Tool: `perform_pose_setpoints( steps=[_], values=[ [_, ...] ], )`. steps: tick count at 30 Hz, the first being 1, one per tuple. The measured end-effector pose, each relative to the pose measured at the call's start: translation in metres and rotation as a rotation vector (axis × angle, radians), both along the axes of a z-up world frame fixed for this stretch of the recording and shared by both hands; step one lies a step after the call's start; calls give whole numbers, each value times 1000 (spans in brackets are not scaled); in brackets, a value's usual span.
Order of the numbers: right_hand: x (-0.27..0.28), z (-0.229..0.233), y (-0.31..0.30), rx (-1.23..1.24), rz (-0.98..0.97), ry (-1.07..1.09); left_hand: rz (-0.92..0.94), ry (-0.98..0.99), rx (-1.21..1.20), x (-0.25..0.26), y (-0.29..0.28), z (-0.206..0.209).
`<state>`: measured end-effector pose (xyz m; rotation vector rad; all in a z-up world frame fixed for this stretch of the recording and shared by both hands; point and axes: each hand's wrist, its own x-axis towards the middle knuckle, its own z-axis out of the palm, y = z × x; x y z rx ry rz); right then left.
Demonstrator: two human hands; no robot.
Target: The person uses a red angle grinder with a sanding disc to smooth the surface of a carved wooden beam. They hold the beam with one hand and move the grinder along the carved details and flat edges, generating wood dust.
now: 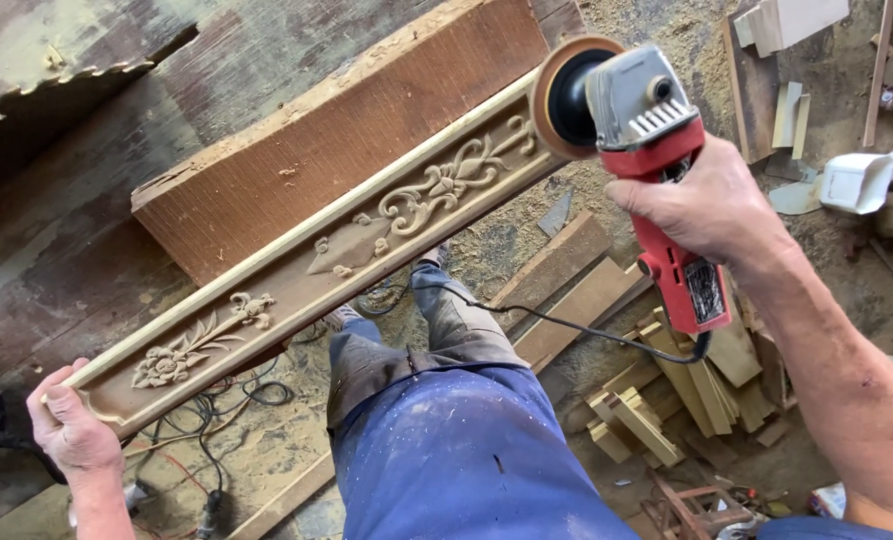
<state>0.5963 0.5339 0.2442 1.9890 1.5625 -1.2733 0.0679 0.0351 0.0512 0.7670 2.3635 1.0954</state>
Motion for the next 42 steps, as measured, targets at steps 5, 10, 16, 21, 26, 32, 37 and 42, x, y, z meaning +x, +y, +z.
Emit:
perform_pose_setpoints(
  steps=[5, 10, 16, 21, 26, 32, 37, 42],
  values=[
    [-17, 5, 16, 35, 6, 39, -5, 41, -55, 6, 8, 8],
    [-37, 6, 17, 87, -6, 7, 5, 27, 10, 9, 11, 14],
    [-115, 38, -11, -105, -105, 65, 26, 18, 7, 7, 7, 4],
    [-156, 29, -49, -379, 306, 74, -43, 77, 13, 2, -6, -4],
    [-160, 20, -57, -386, 448, 92, -79, 87, -15, 2, -2, 0],
    [-148, 57, -18, -413, 102, 15, -48, 123, -45, 1, -6, -4],
    [-114, 52, 14, -275, -4, -71, 21, 92, -86, 11, 11, 16],
    [-79, 30, 44, -99, 47, -161, -37, 97, -110, 15, 20, 28]
  ],
)
